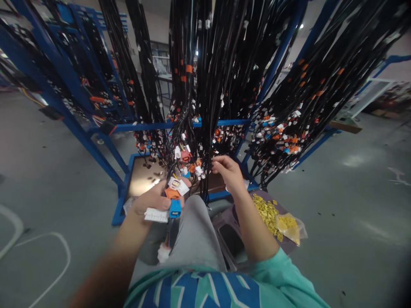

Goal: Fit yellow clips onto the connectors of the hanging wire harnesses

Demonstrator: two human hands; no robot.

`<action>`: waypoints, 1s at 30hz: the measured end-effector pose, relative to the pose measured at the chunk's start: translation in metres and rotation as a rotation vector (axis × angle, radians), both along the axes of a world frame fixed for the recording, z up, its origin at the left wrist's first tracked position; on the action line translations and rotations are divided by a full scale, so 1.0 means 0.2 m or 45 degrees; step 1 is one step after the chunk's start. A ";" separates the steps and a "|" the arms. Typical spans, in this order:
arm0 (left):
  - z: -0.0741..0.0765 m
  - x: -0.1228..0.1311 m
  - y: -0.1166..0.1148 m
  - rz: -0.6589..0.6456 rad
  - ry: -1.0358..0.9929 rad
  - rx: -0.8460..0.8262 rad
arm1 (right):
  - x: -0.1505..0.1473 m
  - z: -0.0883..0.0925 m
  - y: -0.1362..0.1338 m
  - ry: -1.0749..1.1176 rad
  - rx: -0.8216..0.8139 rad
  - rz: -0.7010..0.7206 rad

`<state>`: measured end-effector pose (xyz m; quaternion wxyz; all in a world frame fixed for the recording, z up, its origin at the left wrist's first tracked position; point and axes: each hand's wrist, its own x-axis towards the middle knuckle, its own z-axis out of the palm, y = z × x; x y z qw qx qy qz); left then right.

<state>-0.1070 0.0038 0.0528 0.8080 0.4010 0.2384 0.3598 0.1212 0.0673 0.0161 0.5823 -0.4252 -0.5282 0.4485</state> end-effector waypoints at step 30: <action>-0.03 -0.26 -0.04 0.301 -0.143 0.143 | -0.35 0.04 0.20 -0.070 -0.347 0.631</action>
